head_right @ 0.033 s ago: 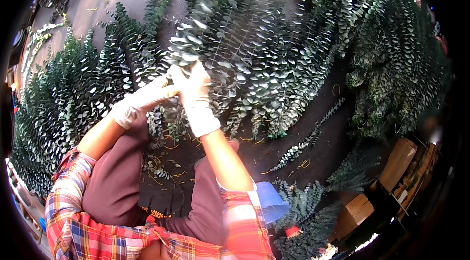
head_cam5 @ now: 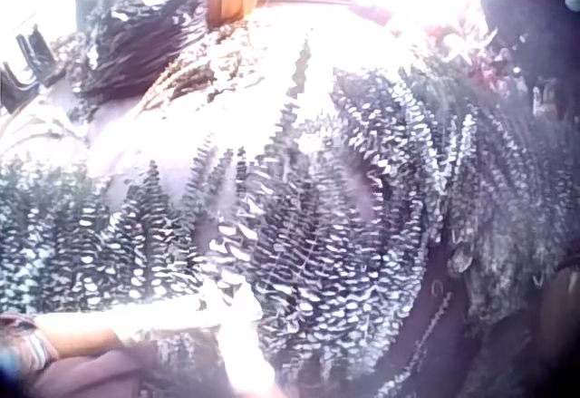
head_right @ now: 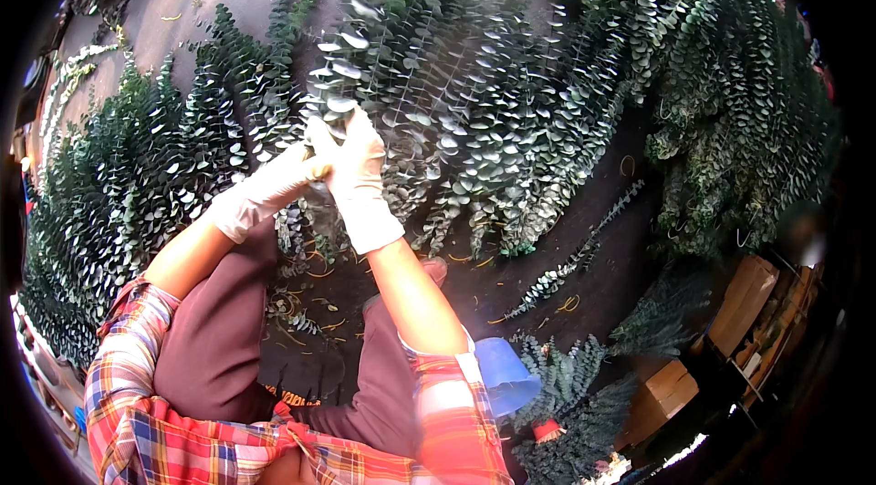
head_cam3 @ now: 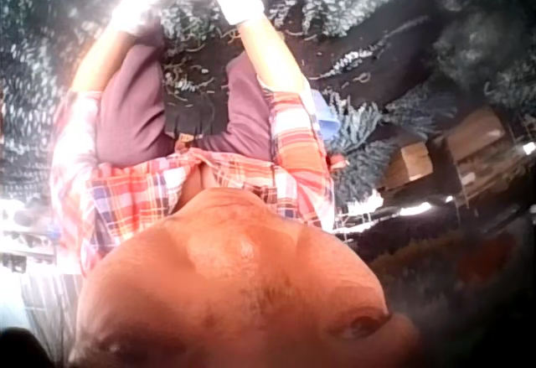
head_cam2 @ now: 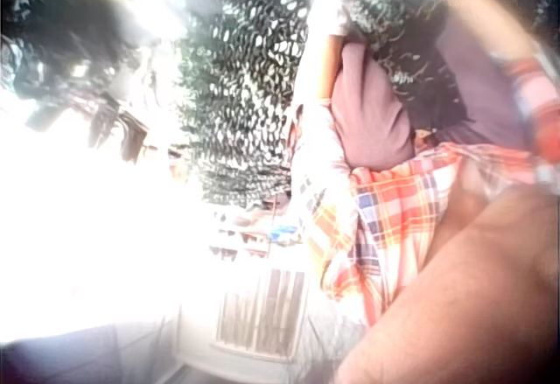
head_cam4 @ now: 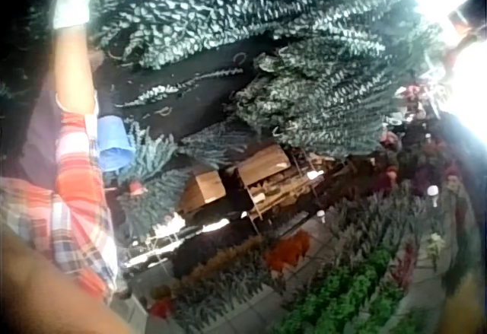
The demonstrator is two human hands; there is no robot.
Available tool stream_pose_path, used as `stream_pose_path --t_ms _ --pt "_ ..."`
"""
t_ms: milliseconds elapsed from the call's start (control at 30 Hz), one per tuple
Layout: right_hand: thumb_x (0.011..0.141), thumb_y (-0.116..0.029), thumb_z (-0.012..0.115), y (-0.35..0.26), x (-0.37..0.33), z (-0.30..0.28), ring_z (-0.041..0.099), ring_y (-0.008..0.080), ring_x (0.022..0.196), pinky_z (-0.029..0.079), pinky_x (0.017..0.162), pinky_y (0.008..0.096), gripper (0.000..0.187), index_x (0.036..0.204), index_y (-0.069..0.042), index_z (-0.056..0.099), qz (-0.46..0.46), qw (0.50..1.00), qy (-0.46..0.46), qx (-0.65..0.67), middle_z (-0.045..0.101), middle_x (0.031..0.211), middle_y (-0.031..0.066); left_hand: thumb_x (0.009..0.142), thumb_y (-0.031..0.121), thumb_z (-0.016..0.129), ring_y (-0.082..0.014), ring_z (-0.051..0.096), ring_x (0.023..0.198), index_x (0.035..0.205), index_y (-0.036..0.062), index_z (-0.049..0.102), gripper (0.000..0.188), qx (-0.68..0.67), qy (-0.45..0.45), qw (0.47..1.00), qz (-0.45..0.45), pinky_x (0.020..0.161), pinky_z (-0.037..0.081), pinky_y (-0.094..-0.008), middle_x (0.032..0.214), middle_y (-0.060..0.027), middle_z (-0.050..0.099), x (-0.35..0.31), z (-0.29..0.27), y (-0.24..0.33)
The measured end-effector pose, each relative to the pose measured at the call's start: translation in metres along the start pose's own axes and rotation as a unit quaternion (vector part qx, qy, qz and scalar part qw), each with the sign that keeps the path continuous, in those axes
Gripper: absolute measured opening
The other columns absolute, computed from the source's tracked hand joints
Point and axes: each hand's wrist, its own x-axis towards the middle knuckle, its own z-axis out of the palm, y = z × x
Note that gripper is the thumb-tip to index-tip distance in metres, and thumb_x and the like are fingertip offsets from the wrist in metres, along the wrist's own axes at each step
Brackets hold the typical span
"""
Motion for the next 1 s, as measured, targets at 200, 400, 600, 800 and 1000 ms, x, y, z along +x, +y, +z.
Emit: stream_pose_path --t_ms 200,400,600,800,1000 --pt "0.088 -0.020 0.062 0.023 0.021 -0.058 0.055 0.0194 0.110 0.041 0.097 0.0295 0.045 0.125 0.002 0.049 0.022 0.993 0.054 -0.101 0.057 0.120 0.0143 0.086 0.024 0.062 -0.0046 0.047 0.056 0.127 -0.0005 0.050 0.050 -0.070 0.048 0.996 0.030 0.051 0.038 -0.0189 0.068 0.0045 0.053 -0.011 -0.033 0.013" --pt "0.086 0.000 0.050 0.069 0.035 -0.112 0.050 0.0228 0.117 0.036 0.103 0.0316 0.043 0.128 0.003 0.045 -0.008 0.974 0.160 -0.159 0.051 0.128 0.0163 0.076 0.015 0.074 -0.0121 0.060 0.077 0.124 0.0036 0.052 0.054 -0.169 0.026 0.985 0.009 0.068 0.048 -0.0260 0.096 -0.0026 0.063 -0.011 -0.023 0.019" --pt "0.083 -0.013 0.063 0.081 0.038 -0.114 0.056 0.0215 0.103 0.045 0.090 0.0295 0.061 0.135 0.003 0.036 0.027 0.978 0.120 -0.169 0.055 0.122 0.0163 0.081 0.016 0.069 -0.0052 0.046 0.055 0.124 0.0023 0.052 0.048 -0.174 0.027 0.984 0.008 0.058 0.040 -0.0233 0.080 0.0016 0.059 0.005 -0.018 0.013" --pt "0.080 -0.008 0.061 0.040 0.019 -0.036 0.061 0.0232 0.088 0.049 0.082 0.0313 0.060 0.137 -0.008 0.040 -0.142 0.962 -0.082 -0.218 0.060 0.112 0.0128 0.087 0.023 0.063 -0.0024 0.029 0.044 0.115 0.0018 0.058 0.036 -0.201 0.066 0.977 0.041 0.050 0.029 -0.0207 0.054 0.0098 0.035 0.014 -0.038 -0.009" --pt "0.075 -0.014 0.069 0.012 0.016 -0.071 0.047 0.0315 0.119 0.036 0.103 0.0374 0.065 0.132 0.001 0.042 -0.261 0.906 0.104 -0.317 0.049 0.129 0.0188 0.085 0.018 0.063 -0.0036 0.025 0.038 0.109 0.0047 0.059 0.028 -0.187 0.145 0.970 0.061 0.049 0.033 -0.0208 0.048 0.0099 0.030 0.001 -0.053 -0.004"
